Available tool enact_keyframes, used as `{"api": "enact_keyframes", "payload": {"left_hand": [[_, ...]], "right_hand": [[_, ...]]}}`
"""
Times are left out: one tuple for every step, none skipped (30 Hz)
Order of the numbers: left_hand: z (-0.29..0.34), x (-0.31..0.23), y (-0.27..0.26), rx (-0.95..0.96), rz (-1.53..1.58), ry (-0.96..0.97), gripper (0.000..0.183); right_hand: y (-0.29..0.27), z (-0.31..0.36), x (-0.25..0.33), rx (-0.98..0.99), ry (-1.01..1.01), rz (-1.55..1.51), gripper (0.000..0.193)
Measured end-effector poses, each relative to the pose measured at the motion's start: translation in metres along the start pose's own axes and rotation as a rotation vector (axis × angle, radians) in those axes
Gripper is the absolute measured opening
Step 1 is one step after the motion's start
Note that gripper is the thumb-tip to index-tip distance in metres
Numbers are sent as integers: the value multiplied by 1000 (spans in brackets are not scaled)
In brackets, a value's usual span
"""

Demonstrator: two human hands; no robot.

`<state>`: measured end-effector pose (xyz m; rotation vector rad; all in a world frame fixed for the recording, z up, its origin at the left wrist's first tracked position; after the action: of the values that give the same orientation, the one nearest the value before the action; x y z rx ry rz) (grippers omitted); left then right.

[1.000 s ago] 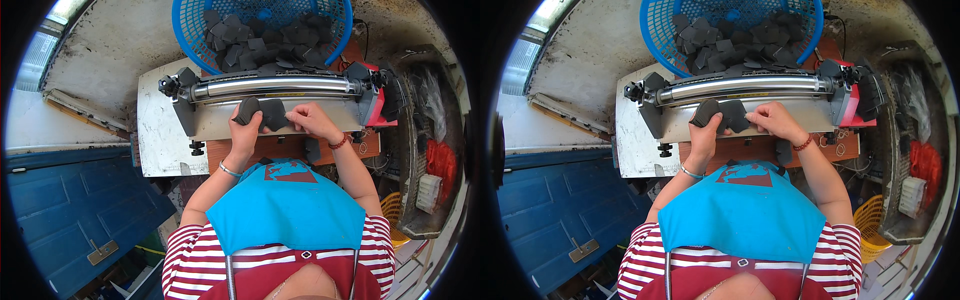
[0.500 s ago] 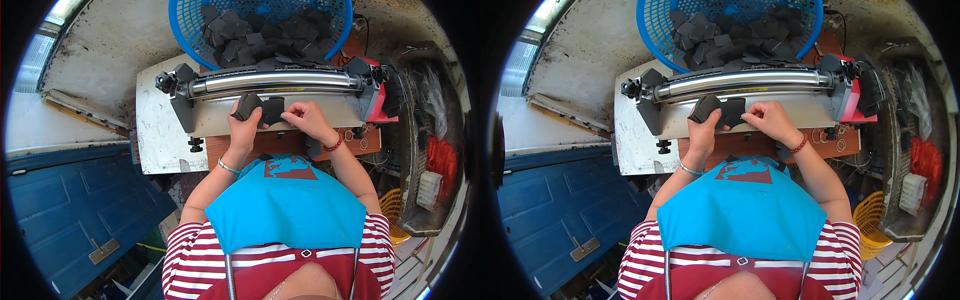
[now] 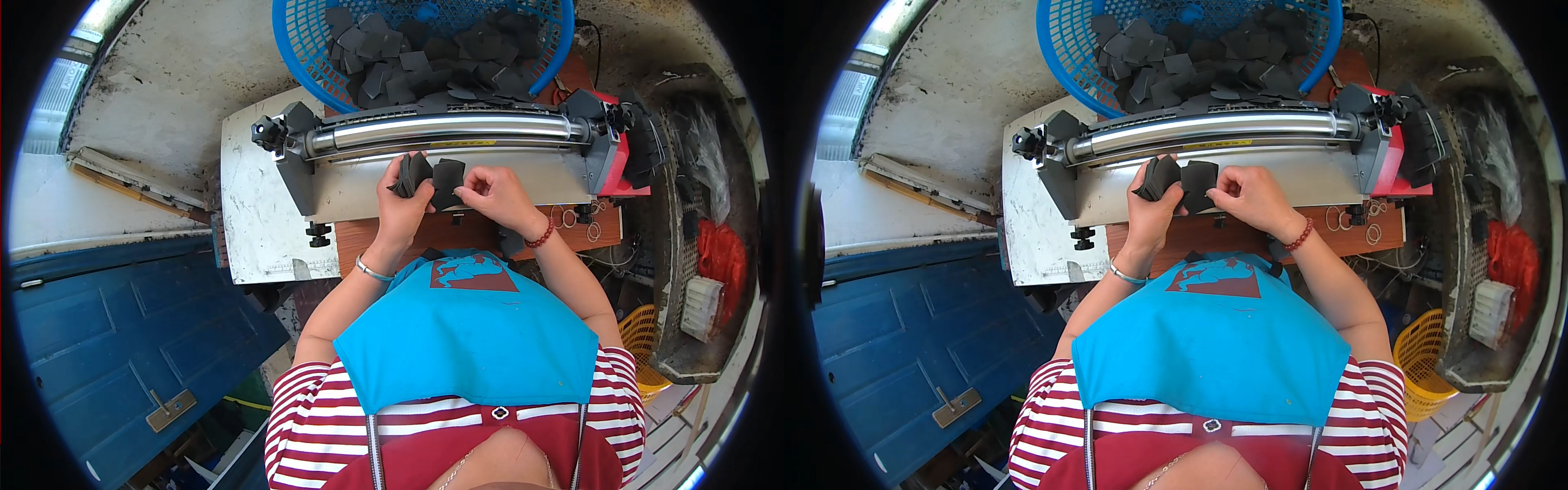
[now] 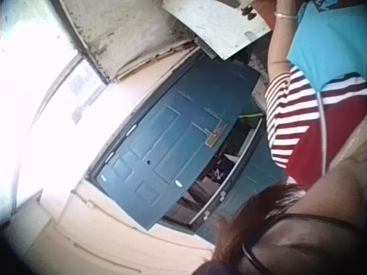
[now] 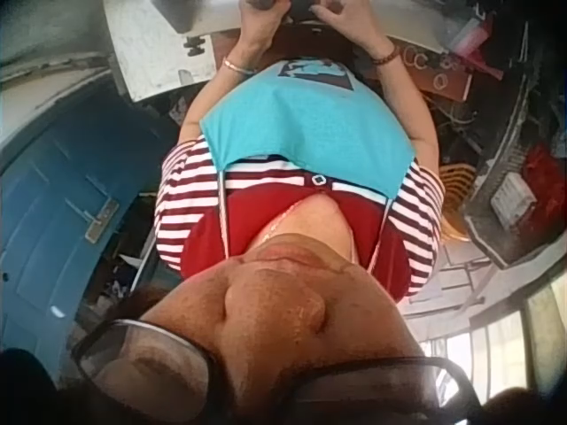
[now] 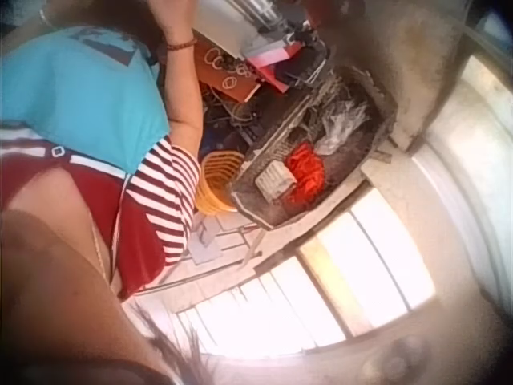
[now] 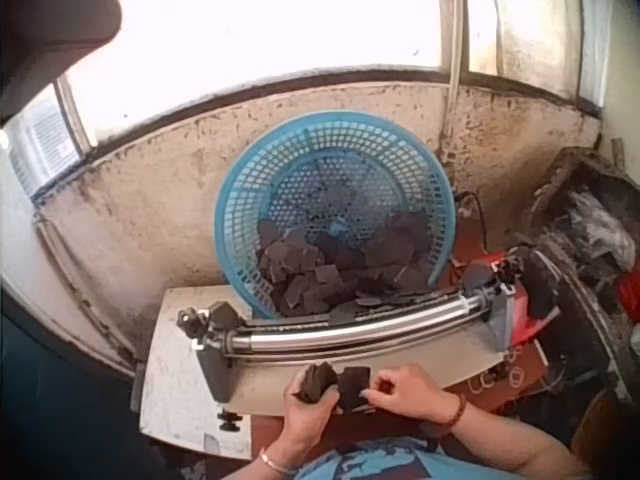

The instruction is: Applying glue to small shoe components using a roller machine and then bundling them with a rubber band.

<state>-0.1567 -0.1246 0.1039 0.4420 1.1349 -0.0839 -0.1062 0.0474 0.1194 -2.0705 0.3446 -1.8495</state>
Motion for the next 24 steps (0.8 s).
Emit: {"api": "enact_keyframes", "payload": {"left_hand": [[0, -1, 0, -1, -1, 5, 40], [0, -1, 0, -2, -2, 9, 40], [1, -1, 0, -3, -2, 10, 40], [1, -1, -1, -5, 37, 8, 40], [2, -1, -2, -8, 77, 7, 40], [2, -1, -2, -6, 78, 8, 40], [1, -1, -5, -37, 60, 8, 41], [1, -1, -7, -69, 43, 7, 41], [1, -1, -7, -68, 43, 7, 41], [1, -1, -7, -78, 49, 6, 41], [1, -1, -8, -88, 55, 5, 42], [2, 0, -8, -89, 57, 5, 42], [3, -1, -8, -70, -2, 53, 41], [5, -2, -7, -52, -61, 101, 40], [5, -1, -9, -52, -60, 103, 40], [6, -1, -8, -11, -221, 179, 39], [9, -1, -6, 29, -381, 255, 37], [14, -2, -3, 48, -506, 164, 36], [18, -4, -2, 48, -505, 164, 36], [22, -6, 4, 117, -593, 218, 38], [26, -9, 10, 190, -681, 273, 40], [31, -14, 14, 198, -785, 260, 43], [33, -17, 17, 201, -784, 260, 43], [35, -18, 20, 212, -852, 254, 43]], "right_hand": [[0, 1, 0, -11, -2, 13, 22], [-1, 1, -1, -22, -5, 27, 22], [-2, 2, -2, -22, -5, 26, 22], [-4, 2, -5, -18, 9, 30, 22], [-6, 3, -8, -14, 24, 34, 22], [-10, 2, -12, -15, 24, 36, 22], [-13, 1, -18, 9, 63, 2, 22], [-17, 1, -23, 34, 102, -33, 23], [-21, 1, -25, 33, 103, -32, 23], [-24, 1, -28, 20, 135, -47, 22], [-27, 0, -29, 7, 167, -62, 22], [-30, -2, -26, 8, 166, -61, 22], [-31, -2, -23, 12, 262, -195, 20], [-31, -2, -24, 16, 357, -329, 19], [-32, -3, -25, 16, 356, -327, 19], [-35, -2, -29, -17, 367, -312, 19], [-37, -2, -31, -50, 378, -297, 19], [-38, -3, -33, -50, 378, -297, 19], [-41, -4, -34, -60, 376, -232, 19], [-43, -4, -35, -70, 375, -167, 20], [-42, -5, -36, -72, 376, -166, 20], [-44, -7, -38, -147, 356, -106, 21], [-45, -8, -38, -222, 336, -46, 21], [-41, -8, -38, -221, 336, -46, 21]]}}
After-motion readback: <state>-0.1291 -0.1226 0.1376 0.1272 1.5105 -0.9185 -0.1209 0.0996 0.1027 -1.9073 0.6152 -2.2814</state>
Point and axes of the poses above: each hand's wrist, its own z-axis away from the middle knuckle, its own y-axis out of the palm, x = y × z, the point moved 4 cm from there along -z, towards the middle knuckle, and after that the axes turned 12 degrees about -y, right-handed, at the moved point
